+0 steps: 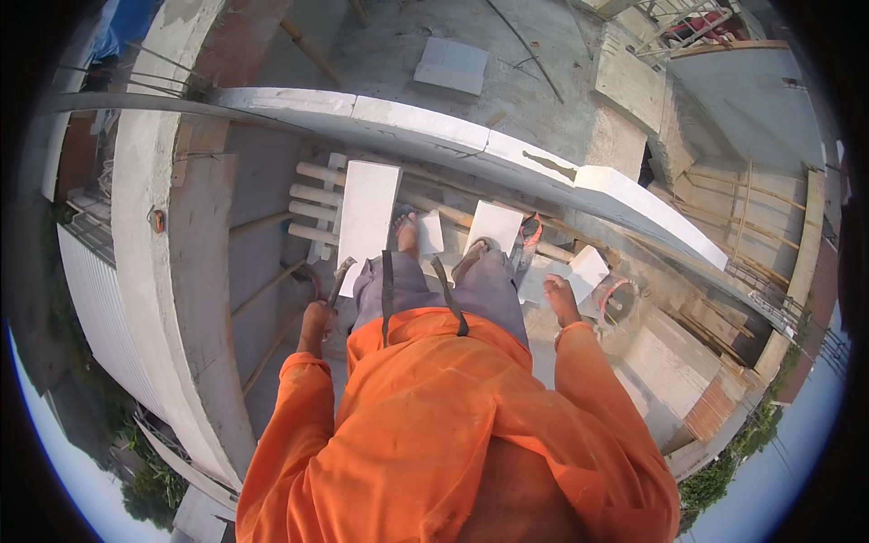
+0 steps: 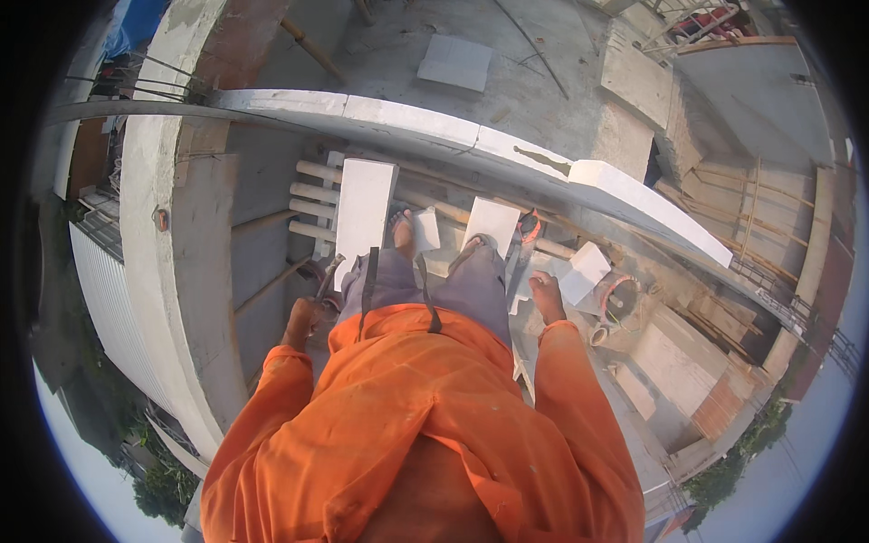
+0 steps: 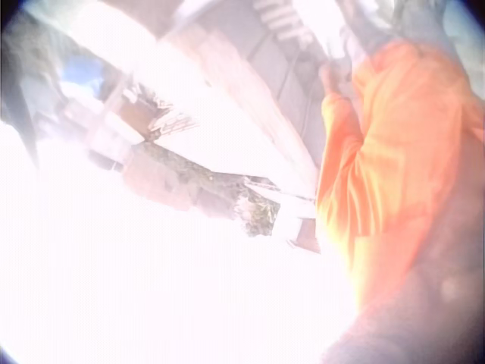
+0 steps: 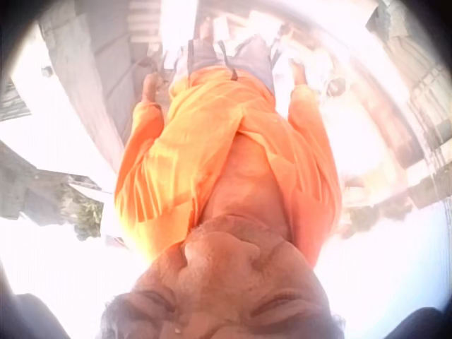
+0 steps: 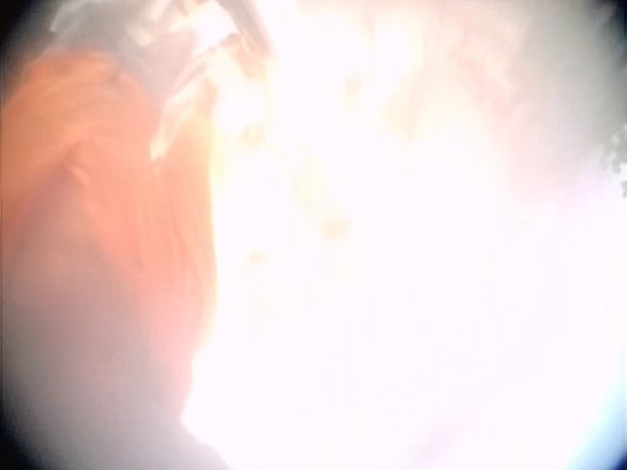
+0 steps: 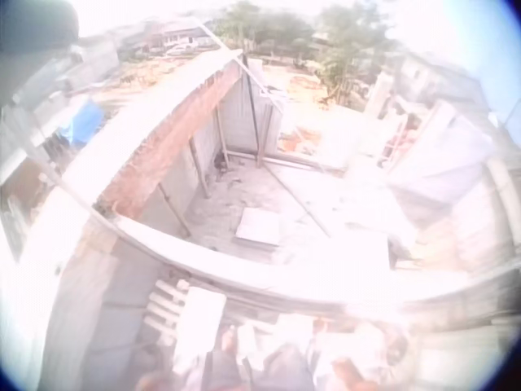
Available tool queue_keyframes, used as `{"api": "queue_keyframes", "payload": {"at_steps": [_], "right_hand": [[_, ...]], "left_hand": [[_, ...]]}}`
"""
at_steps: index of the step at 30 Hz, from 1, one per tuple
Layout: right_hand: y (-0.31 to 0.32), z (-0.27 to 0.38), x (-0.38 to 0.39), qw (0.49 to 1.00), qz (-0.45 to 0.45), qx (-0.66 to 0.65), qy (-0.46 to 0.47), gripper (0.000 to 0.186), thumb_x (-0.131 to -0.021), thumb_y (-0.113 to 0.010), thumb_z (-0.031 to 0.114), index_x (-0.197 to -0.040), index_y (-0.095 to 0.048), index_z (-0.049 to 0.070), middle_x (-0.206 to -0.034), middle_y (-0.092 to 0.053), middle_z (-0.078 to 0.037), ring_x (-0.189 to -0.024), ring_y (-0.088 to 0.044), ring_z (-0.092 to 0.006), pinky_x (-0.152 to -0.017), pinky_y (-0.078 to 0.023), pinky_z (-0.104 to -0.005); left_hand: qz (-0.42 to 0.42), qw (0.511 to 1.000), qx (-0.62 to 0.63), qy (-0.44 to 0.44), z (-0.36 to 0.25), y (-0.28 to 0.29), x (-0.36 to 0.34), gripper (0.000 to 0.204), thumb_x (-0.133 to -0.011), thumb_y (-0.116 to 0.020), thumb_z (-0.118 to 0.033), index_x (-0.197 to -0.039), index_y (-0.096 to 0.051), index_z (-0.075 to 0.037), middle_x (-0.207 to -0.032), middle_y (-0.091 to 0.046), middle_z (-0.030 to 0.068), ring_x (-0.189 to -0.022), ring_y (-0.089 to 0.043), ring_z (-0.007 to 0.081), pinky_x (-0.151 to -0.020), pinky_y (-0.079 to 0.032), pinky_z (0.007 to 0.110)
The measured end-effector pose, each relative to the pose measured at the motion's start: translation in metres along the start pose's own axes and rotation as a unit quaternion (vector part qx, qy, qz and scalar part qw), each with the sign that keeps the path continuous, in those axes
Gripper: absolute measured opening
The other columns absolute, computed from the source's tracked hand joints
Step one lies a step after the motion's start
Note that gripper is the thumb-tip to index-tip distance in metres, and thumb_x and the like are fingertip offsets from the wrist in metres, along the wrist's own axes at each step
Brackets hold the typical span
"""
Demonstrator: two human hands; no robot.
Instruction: The person spreads mortar along the top of a wall with a trowel, positions white blocks on the mortar, and taps the blocks with a hammer to level them.
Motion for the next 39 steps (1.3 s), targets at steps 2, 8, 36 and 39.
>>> {"api": "queue_keyframes", "payload": {"at_steps": [2,8,36,39], "right_hand": [[-0.015,0.011,0.009,0.999,0.006,0.034,0.016,0.042,-0.082,-0.056,0.022,-0.116,-0.058,-0.002,-0.087,-0.061,-0.008,-0.075,-0.057,-0.0152,-0.069,-0.046,-0.028],[-0.016,0.039,0.004,0.999,0.032,0.034,0.012,0.039,-0.083,-0.056,0.022,-0.115,-0.059,0.0,-0.096,-0.059,-0.011,-0.077,-0.058,-0.0174,-0.071,-0.047,-0.0314],[-0.001,-0.044,-0.102,0.988,0.089,-0.121,0.023,0.034,-0.087,-0.051,0.03,-0.113,-0.062,0.011,-0.095,-0.06,-0.003,-0.075,-0.061,-0.0176,-0.055,-0.04,-0.0275],[-0.02,-0.028,-0.096,0.988,0.102,-0.095,-0.062,0.036,-0.086,-0.051,0.032,-0.115,-0.061,0.012,-0.1,-0.06,-0.003,-0.076,-0.06,-0.017,-0.055,-0.038,-0.0289]], "left_hand": [[0.001,1.0,0.016,-0.02,-0.015,0.019,0.016,0.02,-0.073,-0.062,-0.012,-0.086,-0.058,0.003,-0.059,-0.055,0.0122,-0.044,-0.053,0.0222,-0.037,-0.038,0.038],[-0.043,0.997,0.039,-0.047,-0.03,0.023,0.026,0.014,-0.075,-0.057,-0.012,-0.082,-0.056,0.001,-0.053,-0.048,0.008,-0.039,-0.046,0.019,-0.033,-0.03,0.034],[-0.287,0.948,0.139,-0.002,0.036,-0.04,0.072,0.025,-0.07,-0.059,-0.019,-0.071,-0.063,0.005,-0.064,-0.061,0.0171,-0.058,-0.06,0.0275,-0.058,-0.047,0.039],[-0.293,0.937,0.188,-0.009,0.074,-0.015,0.035,0.015,-0.072,-0.059,-0.011,-0.073,-0.06,0.003,-0.058,-0.057,0.0122,-0.046,-0.057,0.0222,-0.041,-0.042,0.035]]}}
Point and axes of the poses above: each hand's wrist, its own x-axis away from the middle knuckle, its own y-axis out of the back of the hand, z = x × y, the point moved 3 cm from there along -x, towards the middle knuckle
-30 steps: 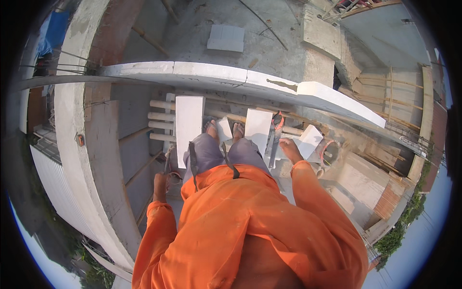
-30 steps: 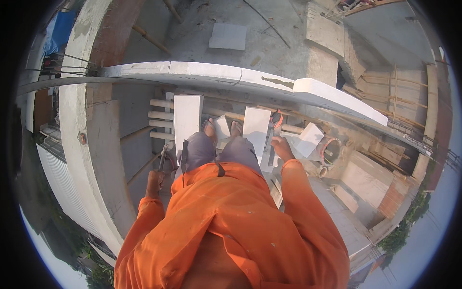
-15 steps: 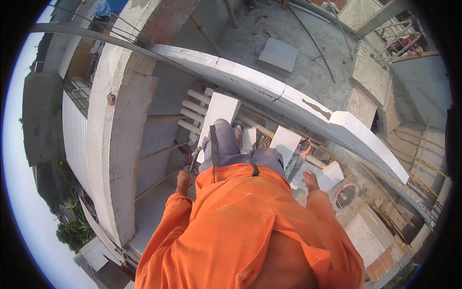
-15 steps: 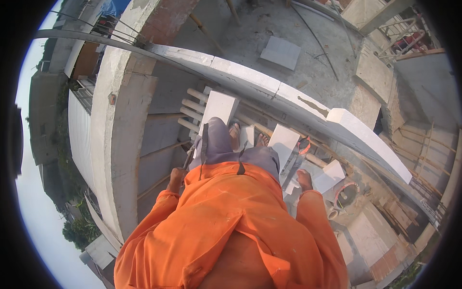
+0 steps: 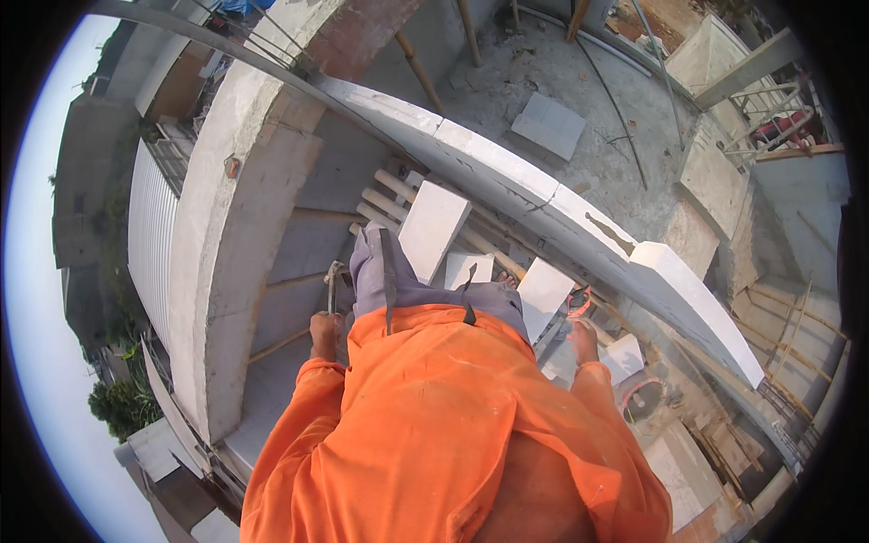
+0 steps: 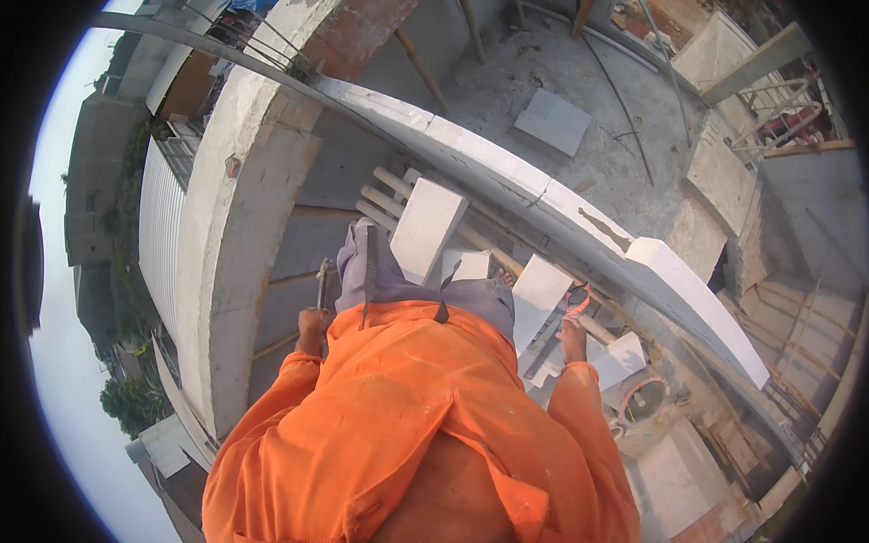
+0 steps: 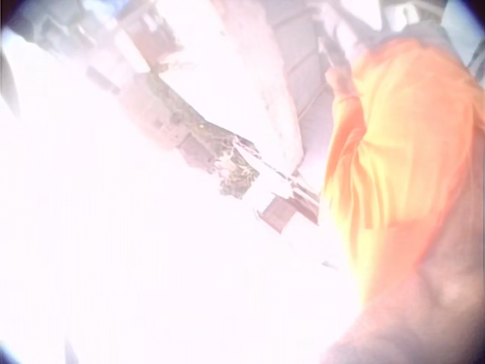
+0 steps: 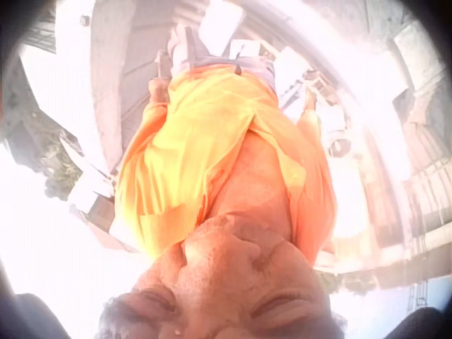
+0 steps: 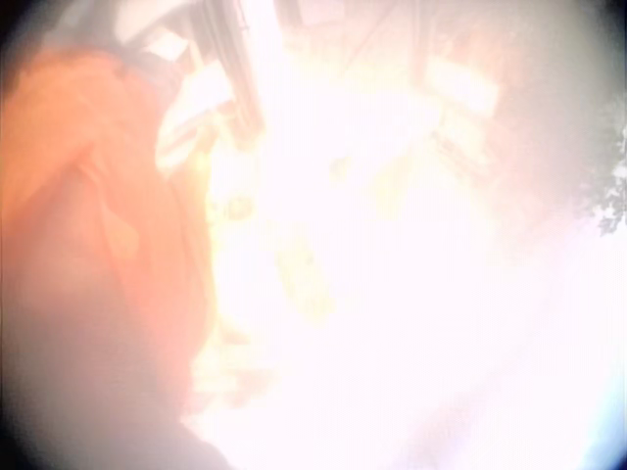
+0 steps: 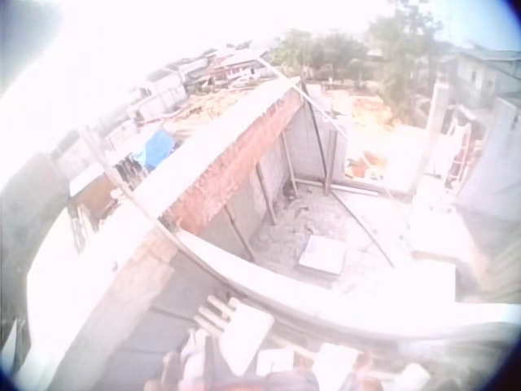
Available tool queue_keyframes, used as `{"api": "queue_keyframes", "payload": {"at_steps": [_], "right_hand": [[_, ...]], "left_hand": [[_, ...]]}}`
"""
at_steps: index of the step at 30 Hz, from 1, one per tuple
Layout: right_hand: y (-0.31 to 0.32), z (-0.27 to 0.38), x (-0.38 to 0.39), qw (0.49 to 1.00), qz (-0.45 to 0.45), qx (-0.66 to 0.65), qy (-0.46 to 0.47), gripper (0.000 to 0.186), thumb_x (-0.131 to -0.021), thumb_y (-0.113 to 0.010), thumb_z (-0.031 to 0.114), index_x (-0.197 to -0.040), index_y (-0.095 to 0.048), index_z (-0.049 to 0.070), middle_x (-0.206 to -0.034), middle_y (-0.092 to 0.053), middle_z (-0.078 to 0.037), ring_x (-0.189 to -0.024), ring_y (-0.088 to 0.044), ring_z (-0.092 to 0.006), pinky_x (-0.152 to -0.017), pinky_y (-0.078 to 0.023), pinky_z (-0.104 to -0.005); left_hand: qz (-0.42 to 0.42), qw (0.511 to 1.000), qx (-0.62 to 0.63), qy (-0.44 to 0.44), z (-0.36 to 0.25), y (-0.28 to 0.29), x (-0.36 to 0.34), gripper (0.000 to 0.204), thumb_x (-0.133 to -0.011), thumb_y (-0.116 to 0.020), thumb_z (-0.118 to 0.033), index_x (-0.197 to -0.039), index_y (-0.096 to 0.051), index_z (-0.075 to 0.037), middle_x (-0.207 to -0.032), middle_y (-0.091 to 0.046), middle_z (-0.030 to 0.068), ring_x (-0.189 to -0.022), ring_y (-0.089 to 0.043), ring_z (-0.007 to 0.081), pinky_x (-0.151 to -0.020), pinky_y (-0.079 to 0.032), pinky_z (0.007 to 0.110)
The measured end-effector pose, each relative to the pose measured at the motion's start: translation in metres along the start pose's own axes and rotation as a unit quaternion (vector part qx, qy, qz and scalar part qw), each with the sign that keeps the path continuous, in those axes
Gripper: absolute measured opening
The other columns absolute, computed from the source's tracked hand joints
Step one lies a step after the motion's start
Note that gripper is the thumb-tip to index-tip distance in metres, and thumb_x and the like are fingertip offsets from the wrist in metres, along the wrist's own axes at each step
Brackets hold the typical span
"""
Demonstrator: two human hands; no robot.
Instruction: The person spreads mortar along the top of a wall with a trowel, positions white blocks on the mortar, and taps the blocks with a hammer to level them.
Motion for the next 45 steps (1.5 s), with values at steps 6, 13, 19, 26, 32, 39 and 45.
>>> {"api": "queue_keyframes", "payload": {"at_steps": [6,13,19,26,32,39,45], "right_hand": [[-0.017,0.009,-0.003,0.997,-0.075,-0.001,-0.021,0.038,-0.086,-0.052,0.036,-0.116,-0.06,0.014,-0.098,-0.059,0.0,-0.077,-0.06,-0.0169,-0.058,-0.038,-0.0329],[-0.122,0.042,-0.001,0.993,-0.098,-0.006,0.059,0.036,-0.087,-0.053,0.037,-0.116,-0.06,0.016,-0.095,-0.059,-0.001,-0.073,-0.058,-0.0167,-0.059,-0.039,-0.0349],[-0.264,0.141,0.057,0.995,-0.007,0.097,0.008,0.031,-0.085,-0.053,0.018,-0.11,-0.061,0.001,-0.083,-0.056,-0.004,-0.067,-0.054,-0.0133,-0.057,-0.048,-0.0286],[-0.307,0.225,0.057,0.986,-0.021,0.147,0.069,0.035,-0.085,-0.053,0.018,-0.114,-0.059,-0.002,-0.087,-0.058,-0.005,-0.074,-0.055,-0.0123,-0.063,-0.047,-0.0265],[-0.363,0.303,0.073,0.969,-0.053,0.194,0.141,0.035,-0.084,-0.054,0.019,-0.112,-0.06,-0.001,-0.091,-0.059,-0.01,-0.076,-0.058,-0.0156,-0.07,-0.047,-0.0295],[-0.334,0.21,0.08,0.957,-0.099,0.243,0.123,0.037,-0.082,-0.055,0.021,-0.111,-0.061,-0.001,-0.087,-0.062,-0.012,-0.08,-0.058,-0.0187,-0.074,-0.045,-0.0302],[-0.304,0.095,0.098,0.981,-0.114,0.127,0.094,0.033,-0.082,-0.056,0.022,-0.103,-0.065,-0.002,-0.095,-0.067,-0.017,-0.089,-0.064,-0.0248,-0.082,-0.048,-0.0332]], "left_hand": [[0.04,0.998,-0.001,0.05,-0.029,0.004,-0.068,0.017,-0.074,-0.057,-0.012,-0.076,-0.061,0.004,-0.061,-0.059,0.013,-0.048,-0.058,0.0219,-0.044,-0.045,0.035],[0.007,0.997,-0.01,-0.079,-0.06,0.041,-0.186,0.025,-0.074,-0.06,-0.019,-0.086,-0.064,0.002,-0.071,-0.064,0.0192,-0.067,-0.065,0.0337,-0.062,-0.05,0.041],[-0.126,0.975,0.071,-0.167,-0.13,0.125,-0.264,0.032,-0.079,-0.061,-0.024,-0.107,-0.061,-0.008,-0.085,-0.065,0.021,-0.084,-0.063,0.0393,-0.074,-0.048,0.045],[-0.202,0.964,0.007,-0.173,-0.201,0.224,-0.425,0.038,-0.082,-0.059,-0.023,-0.119,-0.056,-0.012,-0.093,-0.066,0.0192,-0.088,-0.063,0.0382,-0.077,-0.048,0.046],[-0.216,0.952,-0.053,-0.211,-0.251,0.232,-0.54,0.043,-0.08,-0.059,-0.027,-0.118,-0.055,-0.007,-0.103,-0.062,0.0239,-0.098,-0.059,0.0408,-0.082,-0.047,0.047],[-0.185,0.956,-0.098,-0.205,-0.23,0.202,-0.551,0.06,-0.068,-0.051,-0.012,-0.123,-0.046,0.011,-0.108,-0.059,0.0316,-0.098,-0.059,0.0431,-0.084,-0.046,0.047],[-0.187,0.889,-0.186,-0.375,-0.192,0.126,-0.452,0.044,-0.071,-0.059,-0.015,-0.107,-0.057,0.01,-0.08,-0.064,0.0218,-0.075,-0.062,0.0376,-0.07,-0.048,0.046]]}}
Point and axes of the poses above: each hand's wrist, its own x-axis away from the middle knuckle, its own y-axis out of the back of the hand, z = x × y, the point moved 3 cm from there along -x, towards the middle knuckle
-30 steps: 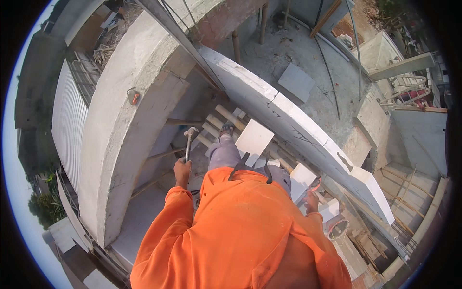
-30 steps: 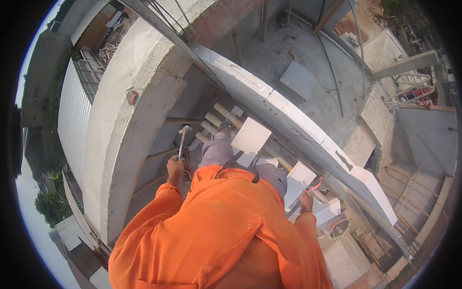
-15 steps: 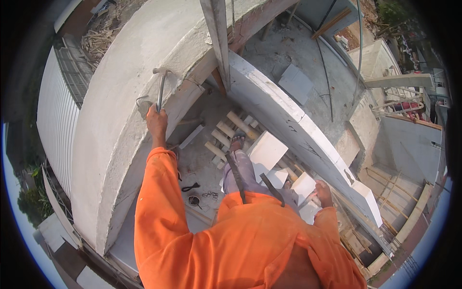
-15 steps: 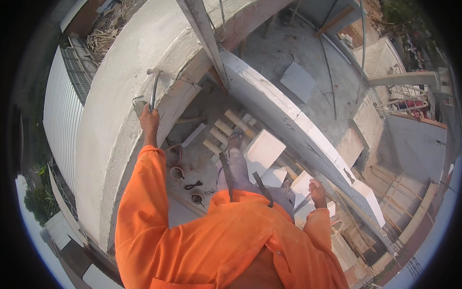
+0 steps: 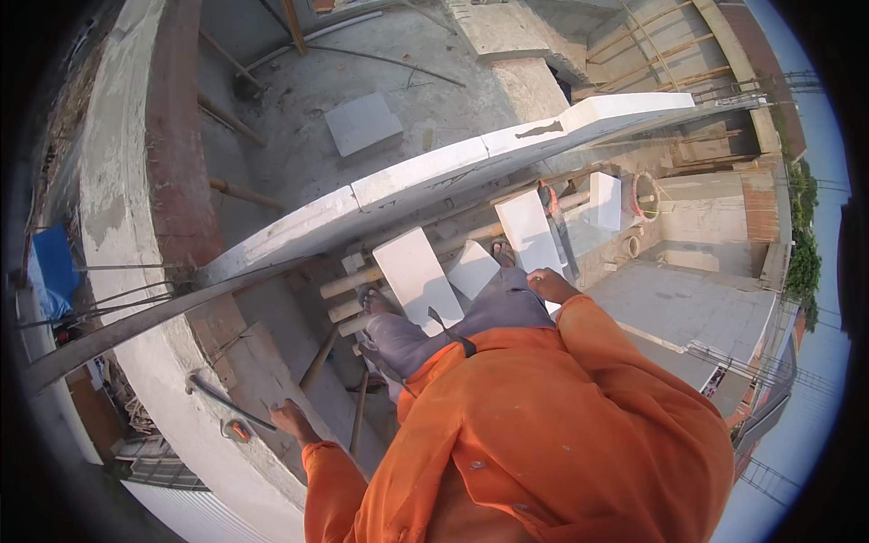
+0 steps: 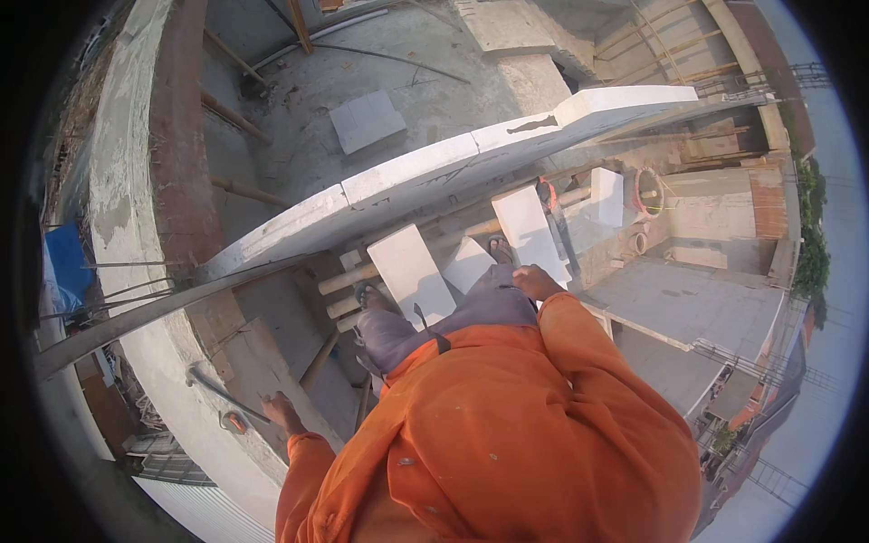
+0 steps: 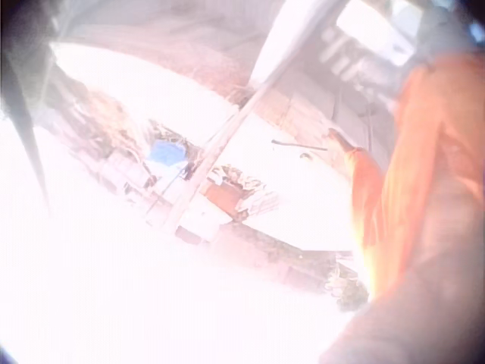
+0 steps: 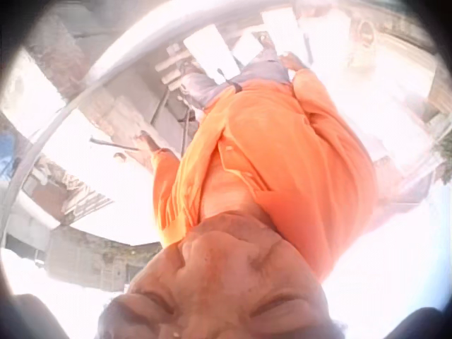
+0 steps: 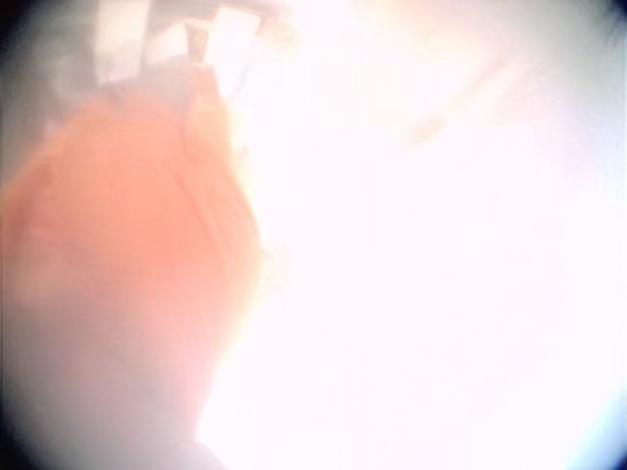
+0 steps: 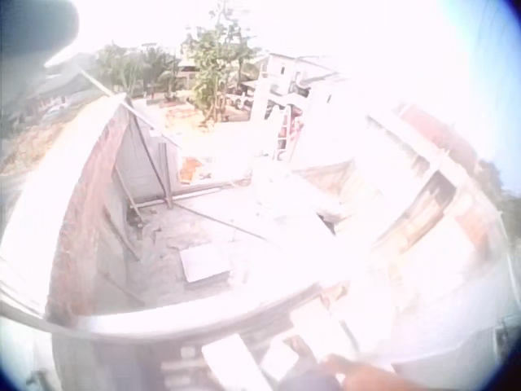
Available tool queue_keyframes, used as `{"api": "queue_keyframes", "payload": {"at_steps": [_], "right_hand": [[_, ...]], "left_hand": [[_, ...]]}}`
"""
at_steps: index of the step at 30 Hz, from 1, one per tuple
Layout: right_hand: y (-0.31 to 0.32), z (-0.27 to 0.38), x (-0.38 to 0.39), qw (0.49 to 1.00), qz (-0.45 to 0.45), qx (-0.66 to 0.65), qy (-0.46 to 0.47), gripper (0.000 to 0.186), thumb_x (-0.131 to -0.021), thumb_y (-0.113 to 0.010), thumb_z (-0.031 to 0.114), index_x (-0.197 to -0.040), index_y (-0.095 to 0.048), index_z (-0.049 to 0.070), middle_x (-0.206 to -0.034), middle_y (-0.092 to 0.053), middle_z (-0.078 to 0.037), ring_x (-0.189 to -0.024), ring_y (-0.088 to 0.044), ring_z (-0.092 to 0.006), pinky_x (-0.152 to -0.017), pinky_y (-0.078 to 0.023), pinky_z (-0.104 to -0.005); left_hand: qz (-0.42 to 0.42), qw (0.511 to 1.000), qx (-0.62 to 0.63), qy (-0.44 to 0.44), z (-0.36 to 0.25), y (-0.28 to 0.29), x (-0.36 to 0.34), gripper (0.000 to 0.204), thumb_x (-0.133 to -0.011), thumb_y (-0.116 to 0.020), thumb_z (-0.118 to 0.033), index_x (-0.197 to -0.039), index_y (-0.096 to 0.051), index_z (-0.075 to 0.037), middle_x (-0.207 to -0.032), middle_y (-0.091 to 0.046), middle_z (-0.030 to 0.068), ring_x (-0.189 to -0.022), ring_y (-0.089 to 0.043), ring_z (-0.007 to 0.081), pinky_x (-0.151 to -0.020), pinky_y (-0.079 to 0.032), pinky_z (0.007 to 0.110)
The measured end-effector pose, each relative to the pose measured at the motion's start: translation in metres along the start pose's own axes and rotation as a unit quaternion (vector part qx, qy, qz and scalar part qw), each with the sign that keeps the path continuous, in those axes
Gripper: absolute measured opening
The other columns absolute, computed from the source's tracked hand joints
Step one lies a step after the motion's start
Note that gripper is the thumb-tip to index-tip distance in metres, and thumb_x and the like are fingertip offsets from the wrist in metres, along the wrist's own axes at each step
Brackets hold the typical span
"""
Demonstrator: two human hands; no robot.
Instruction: The person spreads mortar along the top of a wall with a trowel, positions white blocks on the mortar, and taps the blocks with a hammer to level them.
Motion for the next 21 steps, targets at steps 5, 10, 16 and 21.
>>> {"api": "queue_keyframes", "payload": {"at_steps": [5,10,16,21], "right_hand": [[0.015,-0.096,0.016,0.983,-0.017,-0.144,-0.113,0.032,-0.081,-0.056,0.024,-0.101,-0.067,0.001,-0.093,-0.068,-0.015,-0.083,-0.063,-0.0227,-0.076,-0.048,-0.0327],[0.052,-0.208,0.005,0.965,-0.104,-0.221,-0.096,0.031,-0.08,-0.058,0.02,-0.101,-0.066,-0.001,-0.089,-0.067,-0.013,-0.077,-0.063,-0.0192,-0.07,-0.049,-0.0314],[0.094,-0.332,0.012,0.916,-0.132,-0.357,-0.129,0.026,-0.081,-0.058,0.016,-0.1,-0.066,0.0,-0.083,-0.064,-0.008,-0.075,-0.059,-0.0151,-0.065,-0.048,-0.0293],[0.132,-0.357,0.02,0.95,-0.101,-0.281,-0.086,0.022,-0.077,-0.055,0.015,-0.088,-0.066,0.001,-0.092,-0.065,-0.018,-0.086,-0.061,-0.0303,-0.077,-0.046,-0.0357]], "left_hand": [[0.382,0.899,0.179,0.116,-0.082,-0.057,0.125,0.014,-0.072,-0.056,-0.015,-0.062,-0.057,-0.006,-0.055,-0.052,0.0046,-0.041,-0.046,0.0155,-0.038,-0.037,0.034],[0.279,0.737,-0.09,-0.61,-0.192,-0.045,0.217,0.007,-0.071,-0.061,-0.017,-0.069,-0.064,-0.01,-0.07,-0.063,0.0069,-0.061,-0.061,0.0256,-0.055,-0.05,0.038],[0.415,0.877,-0.09,-0.225,-0.256,-0.001,0.243,0.01,-0.073,-0.057,-0.018,-0.073,-0.065,-0.011,-0.073,-0.062,0.0088,-0.067,-0.06,0.0262,-0.06,-0.048,0.038],[0.321,0.945,0.061,0.019,-0.288,0.037,0.251,0.015,-0.077,-0.052,-0.016,-0.074,-0.063,-0.006,-0.066,-0.057,0.0088,-0.059,-0.056,0.0202,-0.055,-0.045,0.035]]}}
Point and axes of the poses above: each hand's wrist, its own x-axis away from the middle knuckle, its own y-axis out of the back of the hand, z = x × y, the point moved 3 cm from there along -x, towards the middle knuckle
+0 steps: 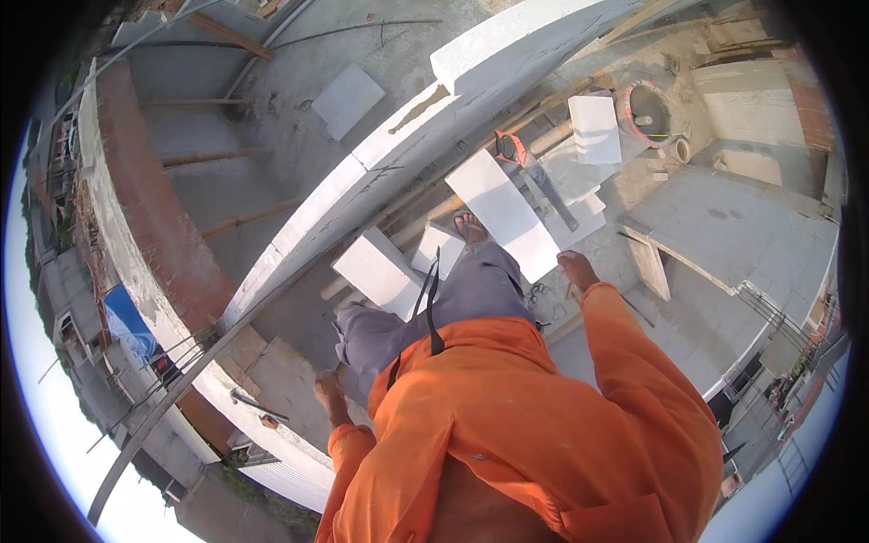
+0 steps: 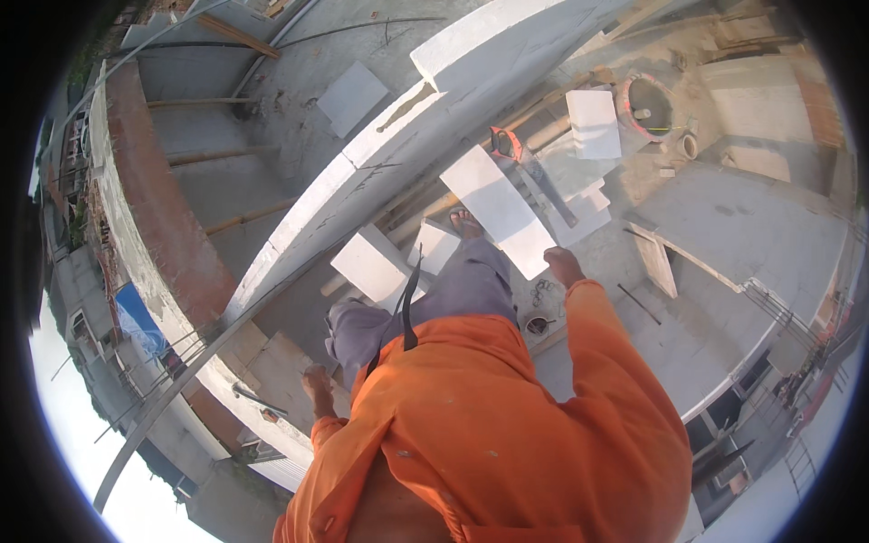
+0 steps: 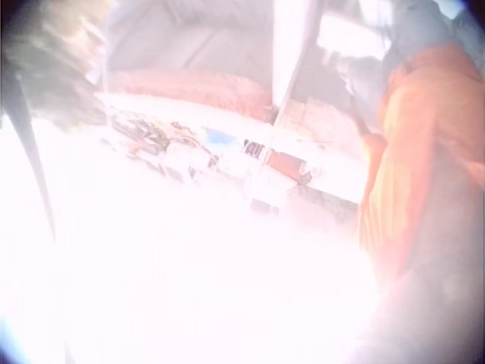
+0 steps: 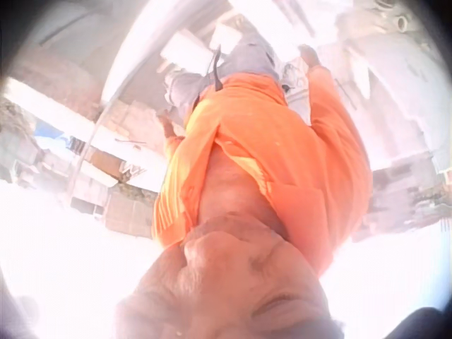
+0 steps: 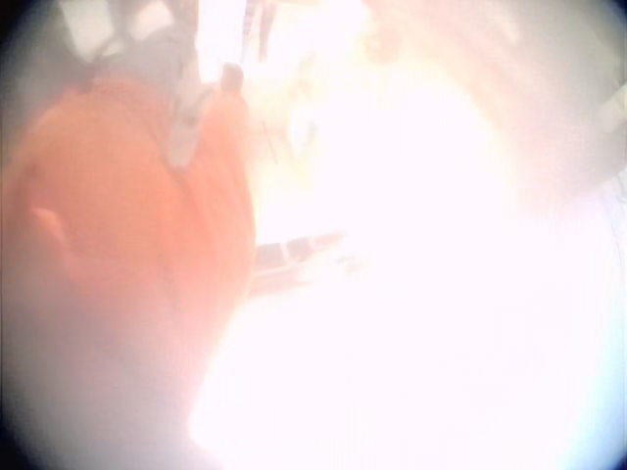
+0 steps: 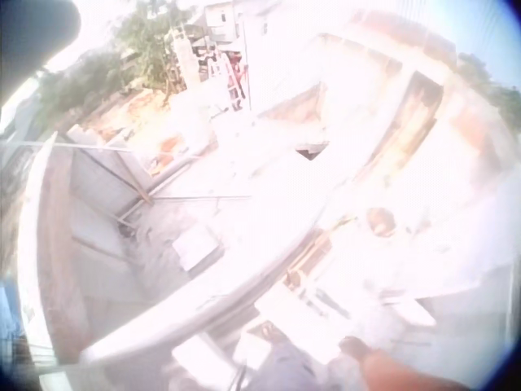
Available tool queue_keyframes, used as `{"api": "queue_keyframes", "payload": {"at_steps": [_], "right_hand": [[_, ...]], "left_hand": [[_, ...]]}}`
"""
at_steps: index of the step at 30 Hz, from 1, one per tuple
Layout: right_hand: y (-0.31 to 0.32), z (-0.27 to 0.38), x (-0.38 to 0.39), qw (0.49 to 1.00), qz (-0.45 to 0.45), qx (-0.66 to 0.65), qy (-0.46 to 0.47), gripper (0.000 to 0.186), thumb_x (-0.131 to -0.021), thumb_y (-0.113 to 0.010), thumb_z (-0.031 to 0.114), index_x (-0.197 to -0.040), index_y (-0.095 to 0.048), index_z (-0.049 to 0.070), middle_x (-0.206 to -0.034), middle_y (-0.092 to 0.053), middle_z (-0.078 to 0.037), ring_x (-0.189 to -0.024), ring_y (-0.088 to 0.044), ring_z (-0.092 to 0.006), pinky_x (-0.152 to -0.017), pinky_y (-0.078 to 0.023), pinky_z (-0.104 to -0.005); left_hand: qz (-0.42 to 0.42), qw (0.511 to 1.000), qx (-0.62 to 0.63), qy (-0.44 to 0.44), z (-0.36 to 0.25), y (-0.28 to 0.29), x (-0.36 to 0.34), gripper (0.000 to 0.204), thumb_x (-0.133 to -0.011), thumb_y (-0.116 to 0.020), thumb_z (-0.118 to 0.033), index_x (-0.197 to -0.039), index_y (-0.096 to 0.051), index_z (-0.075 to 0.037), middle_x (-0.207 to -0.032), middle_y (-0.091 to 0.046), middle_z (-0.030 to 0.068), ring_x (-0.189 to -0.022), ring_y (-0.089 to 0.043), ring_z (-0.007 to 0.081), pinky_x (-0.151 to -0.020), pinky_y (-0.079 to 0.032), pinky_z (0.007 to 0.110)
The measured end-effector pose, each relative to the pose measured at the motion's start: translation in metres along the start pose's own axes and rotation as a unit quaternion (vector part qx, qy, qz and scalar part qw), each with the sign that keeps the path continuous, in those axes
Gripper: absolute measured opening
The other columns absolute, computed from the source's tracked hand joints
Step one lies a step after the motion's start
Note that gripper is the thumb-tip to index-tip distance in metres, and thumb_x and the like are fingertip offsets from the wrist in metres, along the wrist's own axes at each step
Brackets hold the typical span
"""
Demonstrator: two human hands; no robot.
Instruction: The person spreads mortar along the top of a wall with a trowel, positions white blocks on the mortar, and taps the blocks with a hammer to level them.
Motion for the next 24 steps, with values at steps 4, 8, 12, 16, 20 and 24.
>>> {"api": "queue_keyframes", "payload": {"at_steps": [4,8,12,16,20,24], "right_hand": [[0.007,0.004,0.006,0.995,0.0,-0.069,-0.069,0.022,-0.078,-0.055,0.016,-0.09,-0.065,0.001,-0.091,-0.064,-0.017,-0.085,-0.061,-0.0287,-0.075,-0.046,-0.0357],[0.002,-0.046,-0.002,0.997,0.054,0.047,0.025,0.03,-0.083,-0.056,0.02,-0.104,-0.065,0.001,-0.087,-0.064,-0.008,-0.076,-0.06,-0.0181,-0.066,-0.048,-0.0292],[-0.012,-0.072,0.001,0.994,0.021,-0.012,-0.108,0.03,-0.081,-0.056,0.02,-0.104,-0.065,0.001,-0.093,-0.066,-0.013,-0.083,-0.063,-0.0234,-0.072,-0.05,-0.0323],[-0.044,-0.14,-0.027,0.969,0.041,0.243,0.014,0.032,-0.081,-0.055,0.019,-0.106,-0.065,0.001,-0.101,-0.065,-0.019,-0.092,-0.063,-0.0301,-0.08,-0.05,-0.0364],[-0.087,-0.23,-0.084,0.97,-0.046,0.184,-0.151,0.033,-0.085,-0.049,0.023,-0.105,-0.063,0.001,-0.107,-0.063,-0.022,-0.099,-0.059,-0.0388,-0.087,-0.046,-0.042],[-0.121,-0.341,-0.105,0.904,-0.213,0.036,-0.369,0.043,-0.088,-0.039,0.035,-0.109,-0.059,0.003,-0.119,-0.055,-0.026,-0.109,-0.05,-0.0448,-0.097,-0.038,-0.0481]], "left_hand": [[-0.104,0.991,-0.064,-0.06,-0.093,-0.004,0.044,0.021,-0.075,-0.051,-0.019,-0.08,-0.065,-0.004,-0.069,-0.062,0.0104,-0.061,-0.059,0.0218,-0.059,-0.048,0.036],[-0.136,0.963,-0.159,-0.169,-0.162,-0.029,0.053,0.024,-0.075,-0.053,-0.018,-0.086,-0.068,-0.003,-0.079,-0.067,0.0131,-0.072,-0.064,0.0249,-0.069,-0.049,0.036],[-0.025,0.958,-0.174,-0.225,-0.204,-0.085,0.037,0.025,-0.074,-0.055,-0.017,-0.089,-0.069,-0.003,-0.085,-0.068,0.0155,-0.08,-0.066,0.0277,-0.075,-0.05,0.035],[0.093,0.927,-0.249,-0.264,-0.253,-0.196,0.006,0.026,-0.076,-0.058,-0.019,-0.093,-0.069,-0.003,-0.088,-0.068,0.0161,-0.083,-0.066,0.0288,-0.078,-0.05,0.035],[0.188,0.888,-0.315,-0.278,-0.293,-0.357,-0.075,0.032,-0.08,-0.059,-0.025,-0.101,-0.067,-0.003,-0.094,-0.067,0.02,-0.091,-0.066,0.0319,-0.082,-0.049,0.038],[0.274,0.806,-0.365,-0.376,-0.348,-0.549,-0.138,0.046,-0.089,-0.045,-0.037,-0.116,-0.059,-0.002,-0.11,-0.061,0.0244,-0.103,-0.059,0.0365,-0.089,-0.044,0.04]]}}
Point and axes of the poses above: each hand's wrist, its own x-axis away from the middle knuckle, its own y-axis out of the back of the hand, z = x × y, the point moved 3 cm from there along -x, towards the middle knuckle
